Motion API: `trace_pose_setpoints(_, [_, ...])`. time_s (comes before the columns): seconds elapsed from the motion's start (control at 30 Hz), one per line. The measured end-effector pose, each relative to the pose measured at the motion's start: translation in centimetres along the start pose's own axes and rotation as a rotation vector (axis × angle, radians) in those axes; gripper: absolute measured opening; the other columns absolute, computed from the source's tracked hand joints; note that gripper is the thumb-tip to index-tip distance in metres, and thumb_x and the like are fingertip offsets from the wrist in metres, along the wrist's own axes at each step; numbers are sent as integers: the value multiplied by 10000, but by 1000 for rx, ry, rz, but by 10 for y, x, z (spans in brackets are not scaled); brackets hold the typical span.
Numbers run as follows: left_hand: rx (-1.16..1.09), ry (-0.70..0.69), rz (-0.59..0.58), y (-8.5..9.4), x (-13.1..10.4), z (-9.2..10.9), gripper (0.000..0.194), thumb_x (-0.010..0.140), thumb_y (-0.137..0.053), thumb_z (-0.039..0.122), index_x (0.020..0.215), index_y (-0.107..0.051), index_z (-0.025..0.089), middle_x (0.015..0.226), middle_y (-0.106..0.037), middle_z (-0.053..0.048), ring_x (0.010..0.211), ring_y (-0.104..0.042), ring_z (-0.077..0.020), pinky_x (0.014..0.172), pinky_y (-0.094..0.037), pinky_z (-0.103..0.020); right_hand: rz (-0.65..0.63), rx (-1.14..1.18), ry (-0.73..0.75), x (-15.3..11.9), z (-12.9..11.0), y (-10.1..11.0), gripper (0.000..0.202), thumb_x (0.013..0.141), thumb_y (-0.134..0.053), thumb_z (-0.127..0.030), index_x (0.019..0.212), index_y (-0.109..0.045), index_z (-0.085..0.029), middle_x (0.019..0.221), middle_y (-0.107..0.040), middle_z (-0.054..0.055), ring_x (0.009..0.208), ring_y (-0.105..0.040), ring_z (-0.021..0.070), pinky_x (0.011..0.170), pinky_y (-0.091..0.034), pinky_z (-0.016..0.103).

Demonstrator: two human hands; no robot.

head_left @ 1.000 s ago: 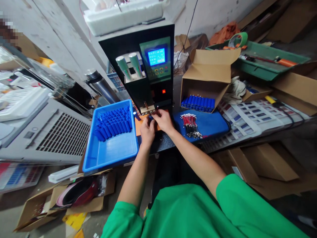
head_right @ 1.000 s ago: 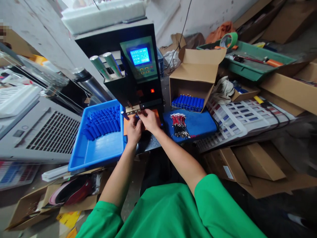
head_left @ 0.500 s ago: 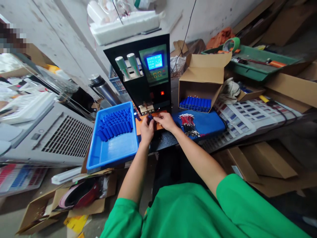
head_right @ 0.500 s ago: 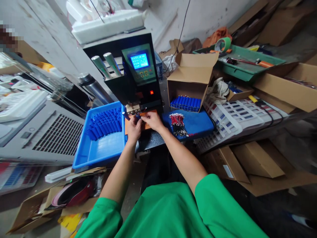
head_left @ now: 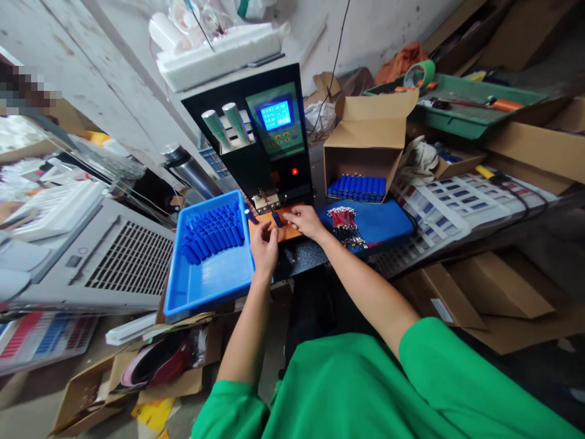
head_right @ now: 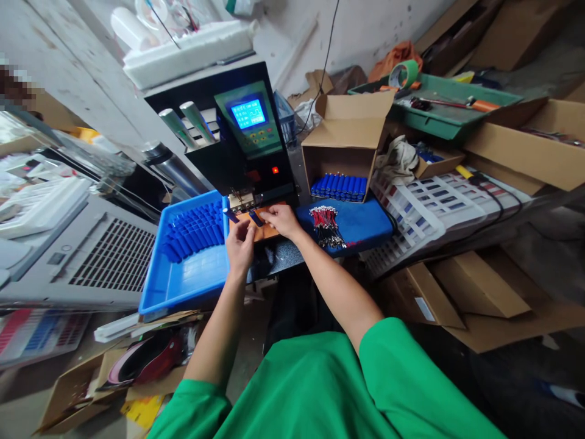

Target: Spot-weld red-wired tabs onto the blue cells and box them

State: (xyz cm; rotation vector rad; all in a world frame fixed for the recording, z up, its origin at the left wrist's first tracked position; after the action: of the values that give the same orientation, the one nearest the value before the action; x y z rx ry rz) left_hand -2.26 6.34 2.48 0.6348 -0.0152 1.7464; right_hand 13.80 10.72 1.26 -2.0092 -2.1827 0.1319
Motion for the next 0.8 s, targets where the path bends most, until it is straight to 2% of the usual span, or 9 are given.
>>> trace_pose_setpoints(0.1, [133, -121, -40, 3, -16, 14, 202, 894, -637, 379, 935, -697, 190, 1036, -718, -101, 1025, -672, -228, 971, -536, -434, -13, 29, -7, -3, -1, 0, 498, 683, -781, -613, 589, -527, -194, 440, -468, -57, 391, -351, 56, 385, -227, 202])
trace_pose_setpoints(0.2, [181, -200, -72, -1, -24, 23, 155, 891, -640, 340, 855, -691, 198, 996, -716, -96, 1035, -655, -230, 988, -512, -438, -20, 65, -13, -4, -1, 0, 502, 669, -788, -630, 628, -553, -188, 448, -467, -66, 385, -345, 51, 381, -225, 200])
trace_pose_setpoints(0.4, [192, -163, -63, -8, -17, 18, 117, 851, -642, 258, 747, -642, 204, 892, -711, -72, 924, -650, -221, 919, -498, -414, -35, 75, -17, -3, 2, 1, 482, 688, -768, -619, 663, -554, -188, 465, -465, -78, 386, -341, 50, 393, -238, 204])
trace_pose_setpoints(0.63, [194, -91, -102, -6, -11, 12, 117, 879, -589, 263, 803, -642, 192, 795, -660, -49, 763, -578, -184, 724, -461, -322, -165, -136, 106, -6, -6, -14, 213, 684, -757, -335, 706, -661, -147, 665, -650, 0, 615, -563, 108, 605, -444, 229])
trace_pose_setpoints(0.8, [145, -61, -164, -10, -7, 11, 143, 902, -568, 279, 795, -614, 196, 743, -620, -30, 727, -564, -167, 707, -465, -300, -211, -150, 108, -9, -9, -20, 154, 697, -708, -295, 705, -661, -148, 676, -650, 1, 636, -573, 116, 635, -454, 243])
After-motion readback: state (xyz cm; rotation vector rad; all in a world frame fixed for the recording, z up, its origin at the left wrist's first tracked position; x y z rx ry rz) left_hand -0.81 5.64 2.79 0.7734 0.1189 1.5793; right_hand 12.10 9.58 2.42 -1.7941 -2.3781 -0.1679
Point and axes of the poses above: each hand's wrist, its own x-axis towards the middle knuckle, its own y-axis out of the back of the hand, z = x × y, the point moved 9 cm from there along x, towards the middle knuckle
